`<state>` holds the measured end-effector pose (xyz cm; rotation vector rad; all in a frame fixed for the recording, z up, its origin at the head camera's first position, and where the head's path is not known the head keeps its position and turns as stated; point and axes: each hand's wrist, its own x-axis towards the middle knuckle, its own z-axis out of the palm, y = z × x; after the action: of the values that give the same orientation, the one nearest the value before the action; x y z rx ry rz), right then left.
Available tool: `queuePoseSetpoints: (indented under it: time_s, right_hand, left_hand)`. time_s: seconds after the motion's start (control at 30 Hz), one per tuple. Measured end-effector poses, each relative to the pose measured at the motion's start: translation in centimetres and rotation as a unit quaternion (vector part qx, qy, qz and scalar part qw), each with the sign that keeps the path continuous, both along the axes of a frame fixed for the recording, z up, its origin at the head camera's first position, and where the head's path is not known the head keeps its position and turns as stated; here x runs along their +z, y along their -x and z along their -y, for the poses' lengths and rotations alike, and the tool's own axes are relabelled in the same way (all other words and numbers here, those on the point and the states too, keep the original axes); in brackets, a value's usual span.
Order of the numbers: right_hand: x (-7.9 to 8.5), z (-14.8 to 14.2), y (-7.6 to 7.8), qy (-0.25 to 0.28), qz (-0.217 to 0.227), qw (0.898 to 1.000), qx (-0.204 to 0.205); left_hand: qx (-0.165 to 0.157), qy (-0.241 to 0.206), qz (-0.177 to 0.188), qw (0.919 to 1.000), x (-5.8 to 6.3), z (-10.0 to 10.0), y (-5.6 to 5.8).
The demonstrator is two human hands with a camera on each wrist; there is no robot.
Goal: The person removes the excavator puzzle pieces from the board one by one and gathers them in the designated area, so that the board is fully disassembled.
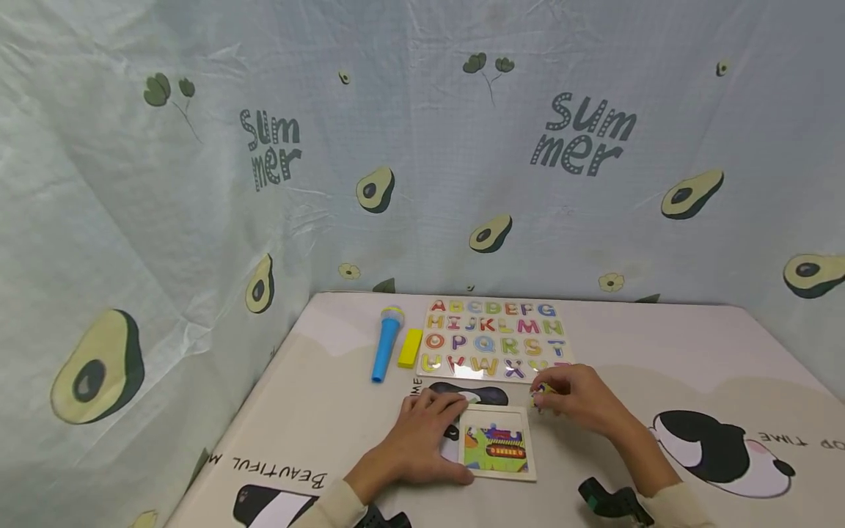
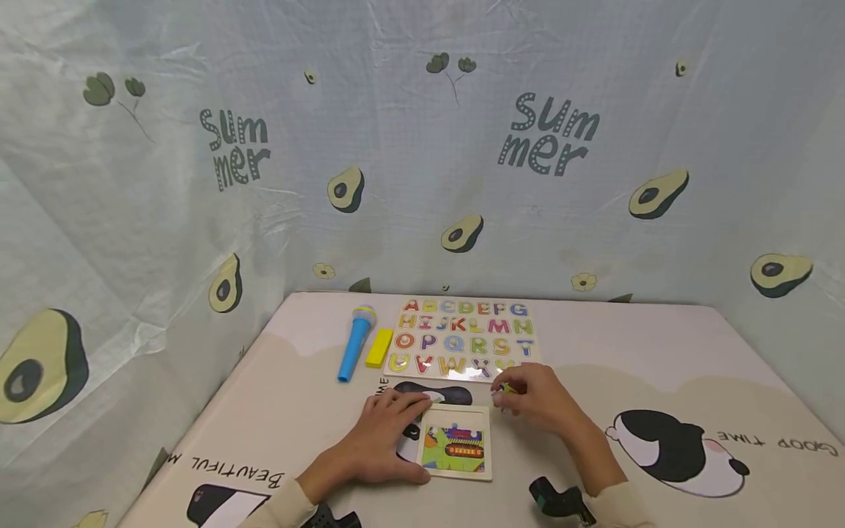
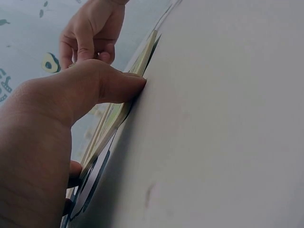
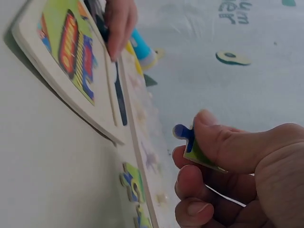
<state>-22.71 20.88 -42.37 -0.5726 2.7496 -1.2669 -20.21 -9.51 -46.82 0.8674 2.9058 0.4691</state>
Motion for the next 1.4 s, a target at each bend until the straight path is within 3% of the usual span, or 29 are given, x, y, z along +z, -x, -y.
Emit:
queuePoseSetpoints:
  time_s: [0.33,0.63,1.4]
  right_hand:
    - [-0.1,-2.5,0.6,-0.006,0.019,1.0,-0.023]
    - [-0.5,-4.1,1.0,0.02,0.042,0.998,-0.049]
    - [-1.9,-6.5,1.1,-0.061,0.045,0.99,-0.12]
  left_hand:
    - [0.003,-0.001,0.003,1.0,-0.1,0.3,-0.1]
    - [0.003,-0.002,0.006,1.0,-0.1,0.3,0.0]
    - [-0.003,-0.001,-0.002,1.0,0.0,0.1,0.1]
